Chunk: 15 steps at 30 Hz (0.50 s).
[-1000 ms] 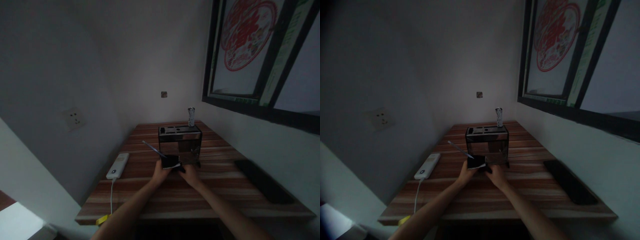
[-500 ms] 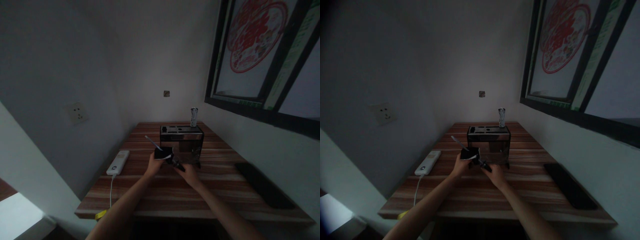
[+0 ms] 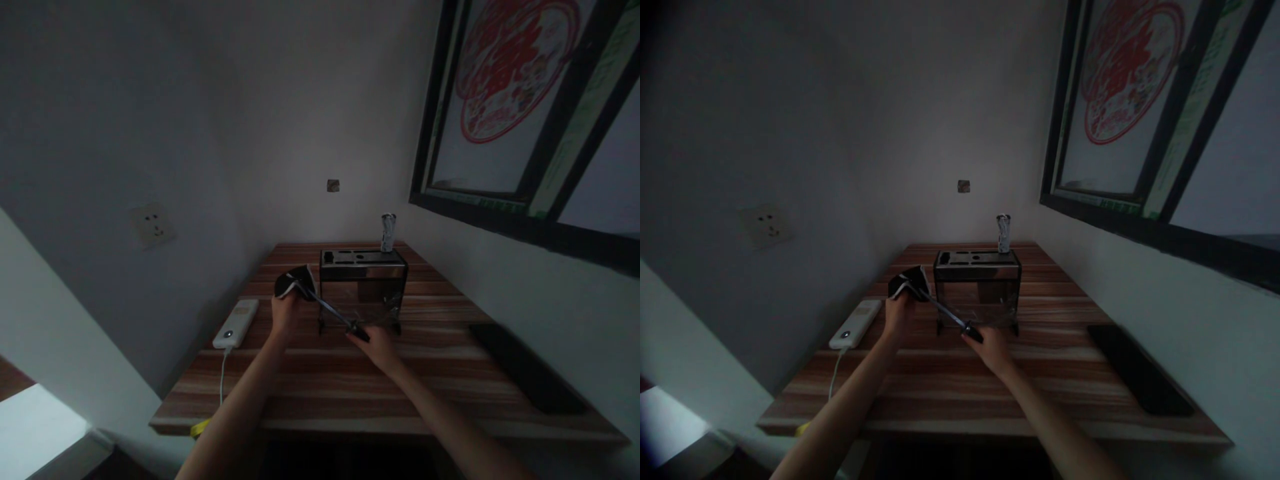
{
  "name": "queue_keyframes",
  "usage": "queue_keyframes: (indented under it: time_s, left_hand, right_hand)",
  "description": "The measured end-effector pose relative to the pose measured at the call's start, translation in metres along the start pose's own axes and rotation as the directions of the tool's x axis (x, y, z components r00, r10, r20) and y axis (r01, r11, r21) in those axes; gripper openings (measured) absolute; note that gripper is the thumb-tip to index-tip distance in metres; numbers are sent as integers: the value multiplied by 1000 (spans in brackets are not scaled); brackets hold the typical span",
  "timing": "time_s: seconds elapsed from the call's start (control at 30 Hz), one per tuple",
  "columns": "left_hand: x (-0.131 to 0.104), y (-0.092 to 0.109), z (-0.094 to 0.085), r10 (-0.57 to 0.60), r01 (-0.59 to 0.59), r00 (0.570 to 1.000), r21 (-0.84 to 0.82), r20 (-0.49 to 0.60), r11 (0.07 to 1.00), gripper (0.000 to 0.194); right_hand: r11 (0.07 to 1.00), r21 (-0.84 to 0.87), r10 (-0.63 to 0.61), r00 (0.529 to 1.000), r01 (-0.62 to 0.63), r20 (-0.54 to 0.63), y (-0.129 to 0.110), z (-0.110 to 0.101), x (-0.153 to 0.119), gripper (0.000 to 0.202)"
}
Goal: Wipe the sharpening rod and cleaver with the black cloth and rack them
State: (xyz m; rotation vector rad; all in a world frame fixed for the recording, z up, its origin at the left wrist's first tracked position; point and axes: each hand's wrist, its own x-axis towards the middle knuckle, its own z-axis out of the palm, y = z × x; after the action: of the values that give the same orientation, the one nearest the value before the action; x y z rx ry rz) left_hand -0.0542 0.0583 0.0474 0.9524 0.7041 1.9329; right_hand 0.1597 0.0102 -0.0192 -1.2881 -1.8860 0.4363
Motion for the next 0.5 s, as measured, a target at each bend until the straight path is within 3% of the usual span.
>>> queue_keyframes:
  time_s: [0.23, 0.5]
  left_hand:
    - [4, 0, -3, -10, 12, 1000, -96, 27, 995, 23]
    - [8, -10, -8, 15, -14, 1000, -32, 20, 999, 22]
  right_hand:
    - [999, -34, 33, 999, -33, -12, 5, 0, 0, 30]
    - [996, -59, 68, 998, -69, -19, 4, 1, 0, 30]
